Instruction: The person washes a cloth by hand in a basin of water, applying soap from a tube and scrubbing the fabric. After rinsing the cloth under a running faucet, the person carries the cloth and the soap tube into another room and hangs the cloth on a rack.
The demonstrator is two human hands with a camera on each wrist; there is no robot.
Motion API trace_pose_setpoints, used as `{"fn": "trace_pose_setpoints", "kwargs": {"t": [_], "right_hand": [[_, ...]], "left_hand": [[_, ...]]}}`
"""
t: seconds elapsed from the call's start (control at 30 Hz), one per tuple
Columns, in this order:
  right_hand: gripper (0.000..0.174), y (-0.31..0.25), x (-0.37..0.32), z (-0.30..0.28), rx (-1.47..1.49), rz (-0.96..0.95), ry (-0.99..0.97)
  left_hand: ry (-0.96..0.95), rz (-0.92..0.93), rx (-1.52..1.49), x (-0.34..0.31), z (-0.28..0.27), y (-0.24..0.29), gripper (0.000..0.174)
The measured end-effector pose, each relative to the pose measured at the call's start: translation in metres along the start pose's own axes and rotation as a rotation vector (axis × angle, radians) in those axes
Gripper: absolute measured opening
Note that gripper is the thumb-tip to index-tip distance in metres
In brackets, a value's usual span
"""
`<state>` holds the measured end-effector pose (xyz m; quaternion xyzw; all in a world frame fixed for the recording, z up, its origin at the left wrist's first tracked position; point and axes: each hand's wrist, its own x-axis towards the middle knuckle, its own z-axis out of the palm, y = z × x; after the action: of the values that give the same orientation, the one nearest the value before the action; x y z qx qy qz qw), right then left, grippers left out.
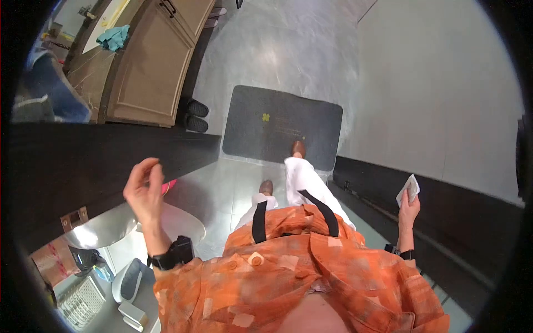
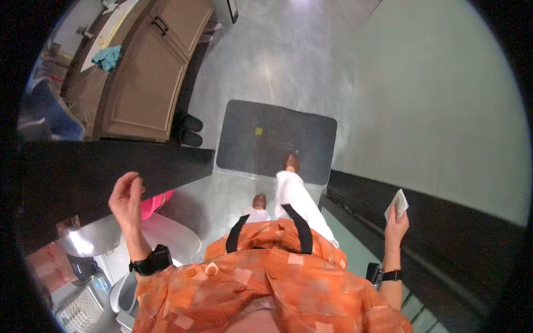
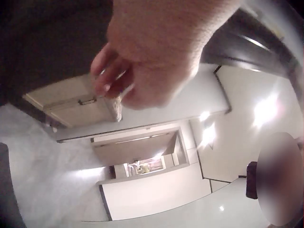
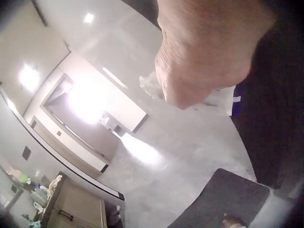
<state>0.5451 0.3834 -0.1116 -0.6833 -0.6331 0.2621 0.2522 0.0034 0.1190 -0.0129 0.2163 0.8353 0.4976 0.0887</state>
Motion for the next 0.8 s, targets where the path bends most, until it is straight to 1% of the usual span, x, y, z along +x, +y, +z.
{"fn": "trace_pose_setpoints", "kwargs": {"t": [0.07,0.1,0.13,0.17,0.23,0.3,0.33,0.4,0.43,0.5,0.53,0.57,0.6,0.67,0.7,0.73,0.77,0.8], "right_hand": [[0.03,-0.011,0.023,0.017,-0.016,-0.017,-0.022],[0.03,-0.018,0.033,0.024,0.026,-0.006,-0.05],[0.03,-0.022,0.04,0.026,0.059,0.013,-0.082],[0.03,-0.026,0.049,0.027,0.042,0.072,-0.107],[0.03,-0.036,0.072,0.029,0.022,0.078,-0.116],[0.028,-0.05,0.097,0.041,0.043,0.077,-0.124],[0.028,-0.06,0.111,0.048,0.059,0.066,-0.126],[0.027,-0.087,0.137,0.062,0.007,0.04,-0.213],[0.027,-0.101,0.149,0.072,0.038,0.042,-0.261],[0.026,-0.111,0.168,0.101,0.065,-0.022,-0.319],[0.026,-0.127,0.183,0.117,0.076,-0.071,-0.374],[0.024,-0.145,0.195,0.134,-0.033,-0.154,-0.382],[0.024,-0.176,0.204,0.152,-0.023,-0.19,-0.401],[0.023,-0.241,0.209,0.181,-0.081,-0.231,-0.507],[0.023,-0.26,0.209,0.199,-0.077,-0.256,-0.503],[0.024,-0.282,0.212,0.221,0.004,-0.316,-0.53],[0.025,-0.305,0.218,0.239,0.073,-0.384,-0.568],[0.025,-0.331,0.219,0.254,0.067,-0.427,-0.57]], "left_hand": [[-0.04,0.012,0.011,0.022,0.041,-0.001,0.009],[-0.059,0.052,0.073,0.034,0.061,0.004,0.009],[-0.091,0.035,0.029,0.045,0.078,0.006,0.01],[-0.109,0.021,0.019,0.051,0.091,0.01,0.01],[-0.128,0.011,0.037,0.063,0.113,0.023,0.01],[-0.149,0.048,0.106,0.072,0.12,0.035,0.009],[-0.139,0.039,0.121,0.076,0.122,0.039,0.009],[-0.149,0.034,0.163,0.084,0.119,0.039,0.012],[-0.13,0.015,0.147,0.087,0.117,0.035,0.011],[-0.092,-0.022,0.161,0.092,0.106,0.032,0.01],[-0.07,-0.047,0.15,0.097,0.103,0.026,0.01],[-0.043,-0.059,0.122,0.102,0.102,0.023,0.01],[-0.013,-0.061,0.125,0.109,0.102,0.023,0.009],[0.009,-0.127,0.02,0.122,0.108,0.01,0.008],[-0.007,-0.122,0.003,0.133,0.112,0.008,0.009],[-0.013,-0.111,-0.02,0.146,0.114,0.005,0.009],[-0.027,-0.072,-0.007,0.159,0.12,-0.002,0.01],[-0.028,-0.03,-0.02,0.172,0.126,0.002,0.01]]}}
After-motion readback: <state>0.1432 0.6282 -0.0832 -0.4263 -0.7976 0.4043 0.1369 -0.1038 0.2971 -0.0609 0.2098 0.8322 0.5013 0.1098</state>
